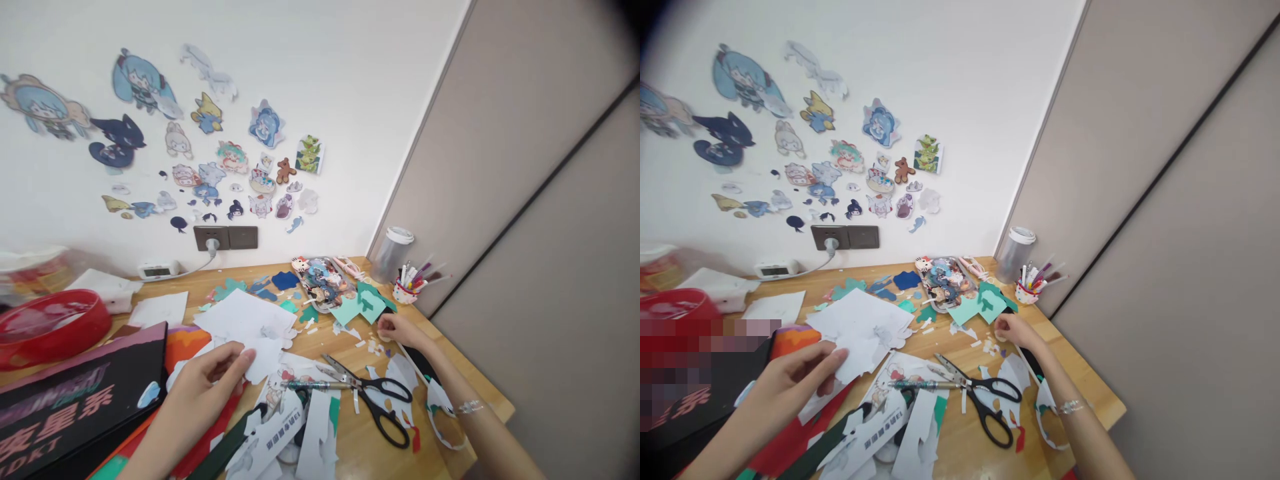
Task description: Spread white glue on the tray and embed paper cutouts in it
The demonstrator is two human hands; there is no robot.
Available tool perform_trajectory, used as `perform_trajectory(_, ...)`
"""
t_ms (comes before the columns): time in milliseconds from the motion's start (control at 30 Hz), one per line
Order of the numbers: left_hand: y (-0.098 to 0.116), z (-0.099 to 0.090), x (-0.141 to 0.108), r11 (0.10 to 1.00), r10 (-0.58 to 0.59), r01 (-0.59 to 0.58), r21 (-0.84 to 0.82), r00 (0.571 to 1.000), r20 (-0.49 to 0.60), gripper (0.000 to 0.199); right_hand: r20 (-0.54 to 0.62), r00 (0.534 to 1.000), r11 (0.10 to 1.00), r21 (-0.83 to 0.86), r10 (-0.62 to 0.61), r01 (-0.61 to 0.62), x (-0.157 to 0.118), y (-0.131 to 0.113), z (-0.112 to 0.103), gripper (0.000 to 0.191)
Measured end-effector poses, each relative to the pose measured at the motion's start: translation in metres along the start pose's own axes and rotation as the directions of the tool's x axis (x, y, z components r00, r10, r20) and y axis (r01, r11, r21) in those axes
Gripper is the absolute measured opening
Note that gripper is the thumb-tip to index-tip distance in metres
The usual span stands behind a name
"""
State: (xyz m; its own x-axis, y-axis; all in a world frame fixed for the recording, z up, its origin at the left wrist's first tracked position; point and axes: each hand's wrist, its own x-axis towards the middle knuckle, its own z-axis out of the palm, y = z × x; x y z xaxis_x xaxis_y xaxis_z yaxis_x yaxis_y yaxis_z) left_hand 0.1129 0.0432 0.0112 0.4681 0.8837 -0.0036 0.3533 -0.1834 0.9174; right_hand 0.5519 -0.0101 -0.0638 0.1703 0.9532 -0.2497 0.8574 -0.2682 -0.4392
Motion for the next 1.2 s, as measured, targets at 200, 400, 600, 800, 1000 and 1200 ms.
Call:
perform_trajectory(200, 0.001, 0.003, 0.002, 0.976, -0.040, 0.044, -0.213, 0.999, 0.025, 0.034, -0.056, 0.997, 0.989, 0.137, -0.044, 0.052, -0.005, -0.030, -0.021, 0.021)
perform_trajectory(400, -0.007, 0.012, 0.006, 0.906, -0.109, 0.099, -0.411, 0.994, 0.000, 0.038, -0.131, 0.956, 0.894, 0.340, -0.262, 0.291, -0.020, -0.139, -0.040, 0.026)
perform_trajectory(600, -0.003, 0.014, 0.004, 0.882, -0.094, 0.075, -0.466, 0.995, -0.017, 0.037, -0.038, 0.861, 0.738, 0.495, -0.508, 0.457, -0.036, -0.251, -0.012, 0.017)
perform_trajectory(800, 0.006, 0.009, 0.001, 0.875, -0.027, 0.037, -0.482, 0.999, 0.029, 0.030, -0.037, 0.789, 0.686, 0.471, -0.613, 0.555, -0.033, -0.284, -0.005, 0.032)
perform_trajectory(1000, 0.014, 0.006, -0.002, 0.885, -0.016, 0.012, -0.466, 1.000, -0.004, 0.032, -0.096, 0.762, 0.711, 0.303, -0.640, 0.635, -0.038, -0.294, -0.004, 0.036)
perform_trajectory(1200, 0.010, 0.010, 0.001, 0.865, -0.018, -0.071, -0.496, 0.985, -0.172, 0.032, -0.278, 0.734, 0.725, 0.154, -0.620, 0.671, -0.048, -0.295, 0.006, 0.029)
